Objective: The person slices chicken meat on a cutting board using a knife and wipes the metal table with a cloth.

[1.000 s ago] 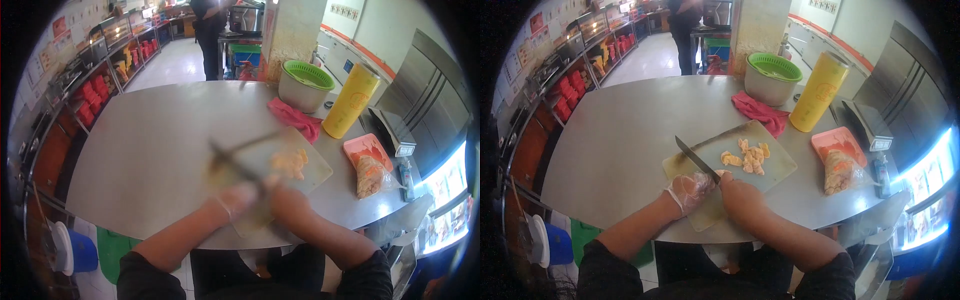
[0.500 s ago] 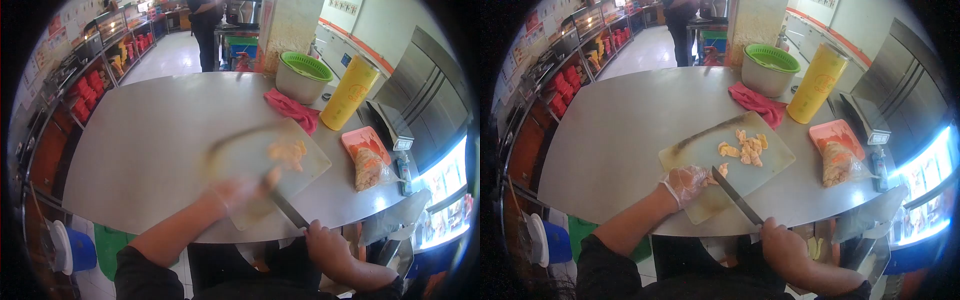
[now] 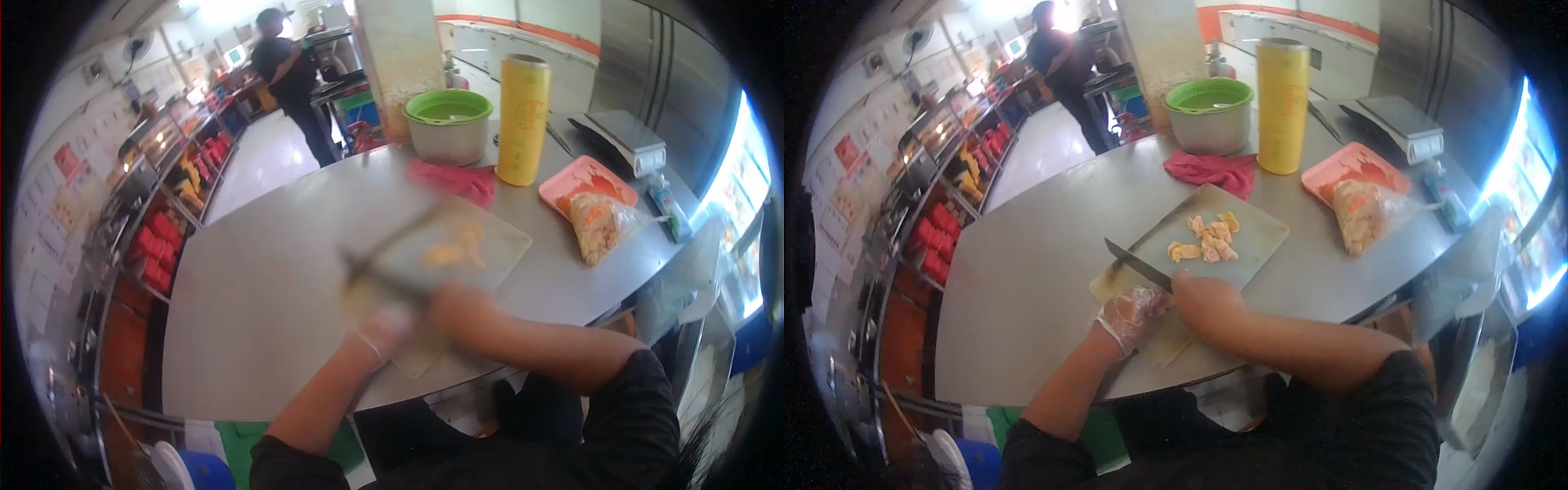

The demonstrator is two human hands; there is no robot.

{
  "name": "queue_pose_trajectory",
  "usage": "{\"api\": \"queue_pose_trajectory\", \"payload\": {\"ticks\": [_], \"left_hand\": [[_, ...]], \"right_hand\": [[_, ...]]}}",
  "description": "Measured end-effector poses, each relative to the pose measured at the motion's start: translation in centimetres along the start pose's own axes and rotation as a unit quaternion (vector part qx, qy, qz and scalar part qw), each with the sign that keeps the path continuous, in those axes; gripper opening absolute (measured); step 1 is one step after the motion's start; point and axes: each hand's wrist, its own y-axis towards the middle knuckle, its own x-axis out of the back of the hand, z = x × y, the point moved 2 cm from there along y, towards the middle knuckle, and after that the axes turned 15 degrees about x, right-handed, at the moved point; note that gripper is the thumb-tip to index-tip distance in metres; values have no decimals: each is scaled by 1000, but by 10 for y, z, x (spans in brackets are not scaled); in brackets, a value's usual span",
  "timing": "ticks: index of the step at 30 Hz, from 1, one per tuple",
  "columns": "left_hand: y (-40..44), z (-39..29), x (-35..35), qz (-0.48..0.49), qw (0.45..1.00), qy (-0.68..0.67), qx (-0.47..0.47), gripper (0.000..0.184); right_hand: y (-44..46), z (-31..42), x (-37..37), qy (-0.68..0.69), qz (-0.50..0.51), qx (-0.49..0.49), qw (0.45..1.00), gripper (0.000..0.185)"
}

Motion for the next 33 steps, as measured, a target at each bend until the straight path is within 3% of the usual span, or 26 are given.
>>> {"api": "queue_pose_trajectory", "payload": {"ticks": [1,3,5,7,10,13,16,18,19,22,28,30,31,33], "left_hand": [[1,-2,-4,10,1000,7,-9,26],[2,-3,2,-90,995,-24,-36,28],[7,-26,26,-73,997,-33,8,29],[2,-50,50,-54,995,-51,68,30],[0,-58,61,-71,982,-167,52,29],[5,-25,40,-47,975,-216,28,30],[8,-10,29,-6,977,-201,69,29],[5,-30,41,14,993,-2,117,30],[2,-31,47,4,993,-10,121,30],[-3,-28,54,14,998,-1,58,34],[-10,-8,64,-167,967,-193,16,34],[-7,0,75,-321,905,-275,-49,34],[-6,5,79,-324,904,-277,-45,34],[-9,9,89,-431,877,-195,-86,33]], "right_hand": [[1,-4,-2,5,22,9,1000,18],[-18,1,-6,5,-12,11,1000,16],[-37,6,-3,-10,-40,31,999,15],[-65,7,1,-42,20,-23,999,14],[-108,7,24,-68,36,-29,997,15],[-134,6,42,-92,75,-23,993,20],[-138,-9,50,-151,87,-32,984,23],[-130,-37,43,-172,11,-76,982,25],[-125,-43,42,-183,13,-69,981,25],[-116,-49,49,-186,-34,-93,978,28],[-115,-3,44,-91,-27,-82,992,29],[-115,11,44,-85,-15,-87,992,30],[-115,18,42,-72,-9,-72,995,30],[-111,35,43,-50,33,-51,997,31]]}}
